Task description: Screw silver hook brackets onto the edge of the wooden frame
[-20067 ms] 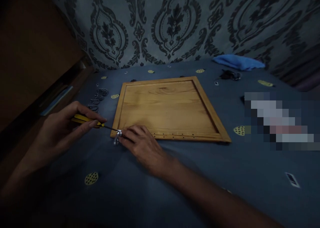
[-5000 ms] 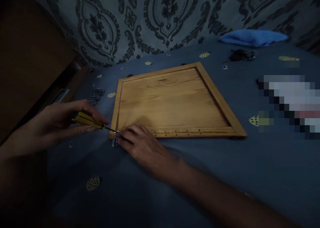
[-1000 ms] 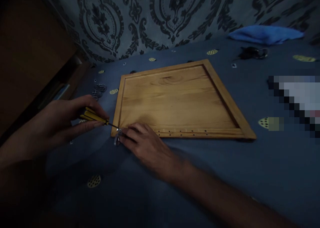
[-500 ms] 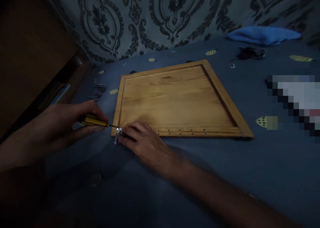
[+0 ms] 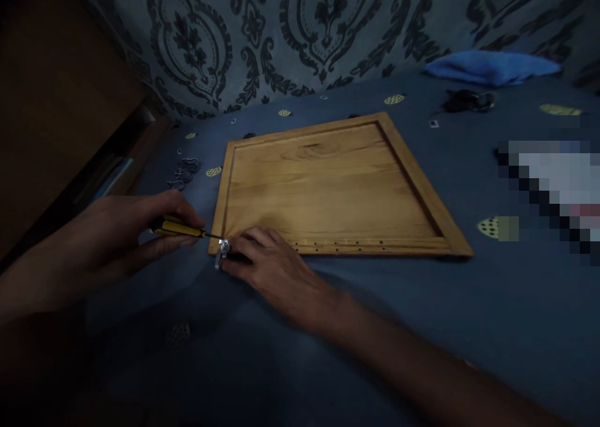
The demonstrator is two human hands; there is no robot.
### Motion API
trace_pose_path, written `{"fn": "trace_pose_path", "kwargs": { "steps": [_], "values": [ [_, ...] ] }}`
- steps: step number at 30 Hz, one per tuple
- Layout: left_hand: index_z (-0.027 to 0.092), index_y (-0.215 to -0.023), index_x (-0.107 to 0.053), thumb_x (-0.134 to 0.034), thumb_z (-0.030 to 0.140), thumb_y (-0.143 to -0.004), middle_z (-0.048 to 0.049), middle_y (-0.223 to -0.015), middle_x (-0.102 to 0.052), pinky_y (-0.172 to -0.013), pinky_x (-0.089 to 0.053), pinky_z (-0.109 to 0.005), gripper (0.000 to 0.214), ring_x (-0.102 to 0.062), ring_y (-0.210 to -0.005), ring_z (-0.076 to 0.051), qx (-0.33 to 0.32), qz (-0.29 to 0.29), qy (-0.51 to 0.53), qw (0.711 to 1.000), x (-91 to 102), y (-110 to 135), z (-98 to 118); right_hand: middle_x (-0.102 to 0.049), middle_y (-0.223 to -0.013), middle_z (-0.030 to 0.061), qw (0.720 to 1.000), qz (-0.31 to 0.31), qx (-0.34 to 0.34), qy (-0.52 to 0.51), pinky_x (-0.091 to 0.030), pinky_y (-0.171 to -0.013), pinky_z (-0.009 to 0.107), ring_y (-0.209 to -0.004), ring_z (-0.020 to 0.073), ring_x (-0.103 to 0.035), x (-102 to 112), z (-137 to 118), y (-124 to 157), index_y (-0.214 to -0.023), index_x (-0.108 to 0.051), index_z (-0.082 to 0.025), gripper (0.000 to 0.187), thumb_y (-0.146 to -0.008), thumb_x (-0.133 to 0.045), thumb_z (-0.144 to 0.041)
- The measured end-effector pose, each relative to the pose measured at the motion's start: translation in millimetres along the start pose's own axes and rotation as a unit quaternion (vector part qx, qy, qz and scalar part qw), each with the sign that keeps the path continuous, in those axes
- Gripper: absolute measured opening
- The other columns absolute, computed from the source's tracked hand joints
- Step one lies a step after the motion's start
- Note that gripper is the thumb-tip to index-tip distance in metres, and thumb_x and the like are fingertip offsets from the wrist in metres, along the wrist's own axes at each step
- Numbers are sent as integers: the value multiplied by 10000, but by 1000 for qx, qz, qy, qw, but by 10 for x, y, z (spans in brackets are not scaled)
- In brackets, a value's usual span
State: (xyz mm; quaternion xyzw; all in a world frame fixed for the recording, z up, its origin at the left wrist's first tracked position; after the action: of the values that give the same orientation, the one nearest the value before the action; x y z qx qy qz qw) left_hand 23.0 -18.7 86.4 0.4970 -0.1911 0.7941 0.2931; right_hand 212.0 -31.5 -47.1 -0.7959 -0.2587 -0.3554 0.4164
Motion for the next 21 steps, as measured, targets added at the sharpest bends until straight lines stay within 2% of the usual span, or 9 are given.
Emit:
{"fn": "trace_pose_path", "kwargs": {
  "steps": [5,10,15,21],
  "values": [
    [238,-1034,-630,-569,338,-996,27,-903,-733,-665,-485,-220,123,-687,-750,-141,15,13,-19,1000,75,10,24,-694,-1224,104,1000,9,12,3,-556,-997,464,-1182,258,-566,-18,7,5,-1274,-705,-224,289,-1028,-555,-197],
    [215,-1048,-643,-542,386,-1011,16,-905,-745,-547,-437,-222,202,-683,-701,-131,46,19,-56,997,173,75,74,-691,-1249,97,1000,5,3,-3,-559,-985,435,-1180,247,-567,-4,7,7,-1281,-703,-226,292,-1035,-550,-195],
    [226,-1098,-616,-542,323,-1033,37,-960,-737,-702,-487,-205,138,-697,-812,-122,30,-14,-36,999,140,67,85,-690,-1269,96,1000,-1,0,-5,-552,-1006,472,-1200,250,-567,2,6,-1,-1290,-703,-255,306,-1021,-581,-177],
    [229,-1084,-605,-547,310,-1029,49,-942,-723,-682,-466,-197,113,-681,-784,-104,18,-6,-35,999,121,34,89,-687,-1274,78,1000,0,-1,-11,-553,-1010,461,-1218,239,-561,5,4,-4,-1284,-700,-281,302,-1037,-555,-183]
  ]
}}
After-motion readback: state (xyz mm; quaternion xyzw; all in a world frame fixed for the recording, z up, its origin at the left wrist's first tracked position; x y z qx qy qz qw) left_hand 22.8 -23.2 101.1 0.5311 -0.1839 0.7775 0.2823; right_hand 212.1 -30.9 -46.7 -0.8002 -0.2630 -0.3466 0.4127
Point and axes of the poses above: each hand's wrist, its own y-axis away from the middle knuckle, its own x-axis out of the back of the hand, z = x × y, the point moved 2 cm from there along -y, towards the middle knuckle
